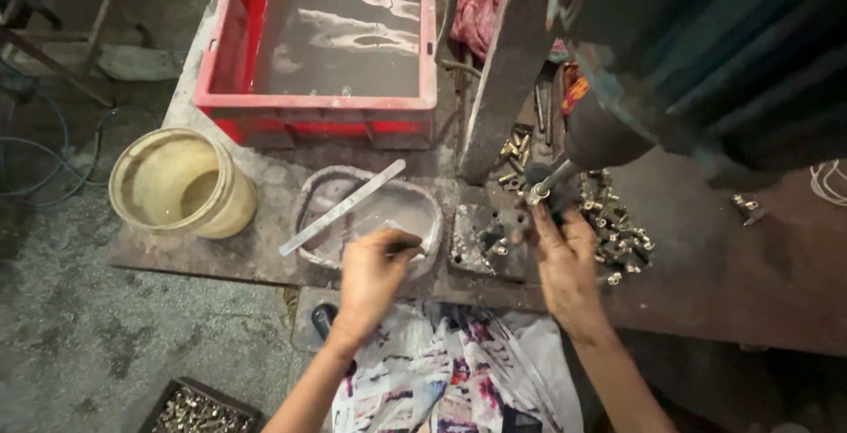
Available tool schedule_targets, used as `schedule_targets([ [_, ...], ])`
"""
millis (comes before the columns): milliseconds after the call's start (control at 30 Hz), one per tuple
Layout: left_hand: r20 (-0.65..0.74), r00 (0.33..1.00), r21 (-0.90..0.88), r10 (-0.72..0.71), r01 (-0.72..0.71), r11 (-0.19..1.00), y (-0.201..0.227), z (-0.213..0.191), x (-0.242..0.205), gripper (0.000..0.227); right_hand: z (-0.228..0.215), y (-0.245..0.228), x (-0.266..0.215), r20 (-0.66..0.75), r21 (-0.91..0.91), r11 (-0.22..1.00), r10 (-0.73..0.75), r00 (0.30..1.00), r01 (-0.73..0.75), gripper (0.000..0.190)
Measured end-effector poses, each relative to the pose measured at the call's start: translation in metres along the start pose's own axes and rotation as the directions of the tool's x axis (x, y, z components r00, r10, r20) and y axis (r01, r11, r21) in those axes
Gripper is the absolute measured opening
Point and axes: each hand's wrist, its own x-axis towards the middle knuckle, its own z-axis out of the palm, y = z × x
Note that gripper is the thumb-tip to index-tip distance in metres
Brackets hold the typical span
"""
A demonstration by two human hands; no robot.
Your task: The person repeatedly picks up small brass-colored metal parts from a pile on a workbench and grinds them under a rotating grinding wheel. After each grind, the person places the part back onto the workbench. The person occasionally dips the parts into a red tub of water.
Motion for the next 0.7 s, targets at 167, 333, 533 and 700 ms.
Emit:
schedule_targets([
  [167, 0.152, 0.967, -0.519, -0.204, 0.254, 0.816, 0.003, -0.008, -0.016, 0.020, -0.002, -0.003, -0.004, 0.100, -0.036, 0.999, 0.000, 0.995, 0.004, 0.020],
  [333, 0.008, 0.998, -0.505, -0.067, 0.062, 0.861, 0.013, 0.055, -0.039, 0.020, 0.005, -0.004, -0.008, 0.039, -0.115, 0.991, -0.059, 0.998, 0.063, 0.022],
  [533, -0.181, 0.968, -0.128, 0.171, -0.196, 0.972, 0.016, 0.085, -0.050, 0.017, 0.002, -0.007, -0.004, 0.020, -0.197, 0.979, -0.057, 0.998, 0.060, 0.025],
  [700, -0.153, 0.950, -0.005, 0.273, -0.277, 0.961, 0.024, 0.086, -0.039, 0.020, 0.001, -0.002, 0.002, 0.064, -0.096, 0.993, -0.066, 0.996, 0.072, 0.025],
])
